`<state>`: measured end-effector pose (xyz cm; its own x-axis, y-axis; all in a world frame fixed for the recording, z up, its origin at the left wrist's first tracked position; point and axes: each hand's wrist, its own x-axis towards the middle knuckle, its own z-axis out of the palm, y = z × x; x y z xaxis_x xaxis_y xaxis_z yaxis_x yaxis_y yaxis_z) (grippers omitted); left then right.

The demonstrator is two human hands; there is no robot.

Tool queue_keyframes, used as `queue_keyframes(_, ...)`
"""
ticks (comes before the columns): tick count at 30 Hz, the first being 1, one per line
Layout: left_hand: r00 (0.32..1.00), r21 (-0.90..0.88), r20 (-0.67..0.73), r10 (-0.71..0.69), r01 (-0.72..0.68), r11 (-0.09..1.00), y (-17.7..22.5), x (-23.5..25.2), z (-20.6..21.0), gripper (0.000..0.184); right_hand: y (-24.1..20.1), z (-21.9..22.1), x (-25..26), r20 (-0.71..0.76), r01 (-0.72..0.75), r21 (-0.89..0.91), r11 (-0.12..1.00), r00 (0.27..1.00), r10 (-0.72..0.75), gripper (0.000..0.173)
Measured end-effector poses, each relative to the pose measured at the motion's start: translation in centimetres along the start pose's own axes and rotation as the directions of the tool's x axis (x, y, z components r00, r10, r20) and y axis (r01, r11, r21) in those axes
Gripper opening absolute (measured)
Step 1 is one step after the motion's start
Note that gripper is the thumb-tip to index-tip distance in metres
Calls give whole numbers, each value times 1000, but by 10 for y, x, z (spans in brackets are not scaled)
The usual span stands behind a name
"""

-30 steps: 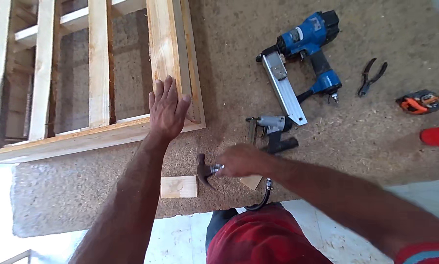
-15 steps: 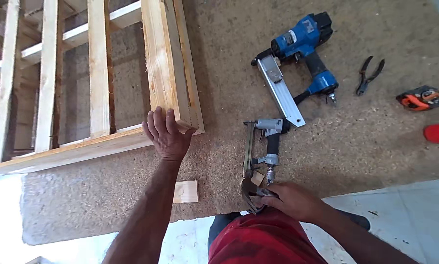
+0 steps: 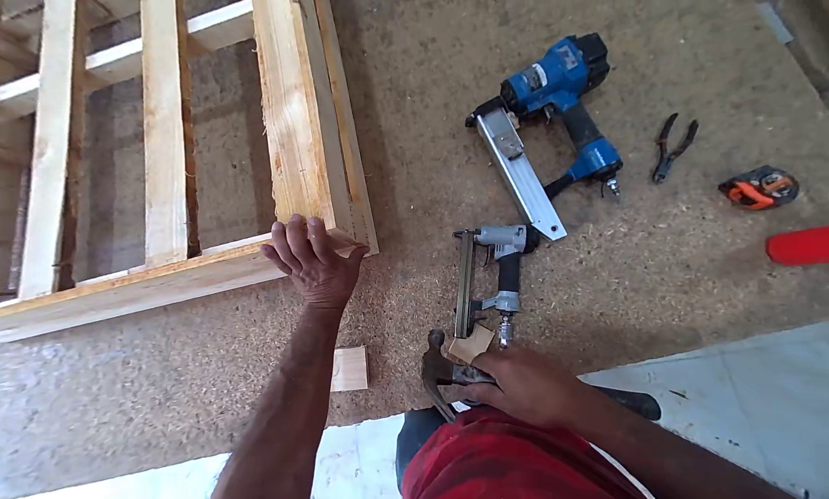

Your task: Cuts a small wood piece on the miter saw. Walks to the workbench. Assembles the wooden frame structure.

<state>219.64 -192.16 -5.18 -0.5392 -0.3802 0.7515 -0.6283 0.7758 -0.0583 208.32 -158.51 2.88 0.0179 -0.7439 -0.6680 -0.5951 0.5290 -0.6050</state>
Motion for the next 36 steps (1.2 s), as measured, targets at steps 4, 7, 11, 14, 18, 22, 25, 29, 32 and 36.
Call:
queue_keyframes(4, 1000, 2, 28, -12, 12, 1000, 2, 1, -5, 116, 0, -3, -1, 30, -24, -69, 997, 999, 26, 56)
queue_keyframes(7, 999, 5, 51, 5, -6, 1000, 1, -1, -9, 105, -3, -6, -2, 26, -33, -98, 995, 999, 36, 55)
queue_keyframes(11, 998, 10, 48, 29, -29, 1000, -3, -2, -8, 106, -4, -5, -2, -19, -32, -94, 995, 999, 30, 54)
queue_keyframes(14, 999, 8, 42, -9, 9, 1000, 4, 1, -7, 115, -2, 1, -3, -37, -28, -68, 997, 999, 25, 55)
queue_keyframes(18, 1000, 13, 17, -23, 23, 1000, 4, -1, -2, 114, 4, 7, -6, -10, -51, -74, 996, 999, 51, 57)
queue_keyframes(22, 999, -28, 36, -11, 12, 1000, 2, 3, -13, 94, 13, 13, -9, -29, -56, -61, 997, 998, 54, 56)
queue_keyframes(25, 999, -57, 46, -7, 10, 998, 0, 8, -22, 76, 17, 15, -12, -36, -68, -43, 997, 997, 66, 56)
queue_keyframes(29, 997, -56, 72, -18, 22, 998, -1, 15, -30, 64, 18, 15, -13, -49, -75, -54, 996, 996, 72, 55)
queue_keyframes(32, 994, -25, 101, 37, -34, 999, -6, 19, -33, 60, 16, 15, -16, -51, -85, -64, 994, 995, 82, 55)
queue_keyframes(36, 976, -39, 193, 99, -93, 995, -16, 27, -43, 52, 10, 13, -15, -32, -89, -77, 993, 996, 87, 57)
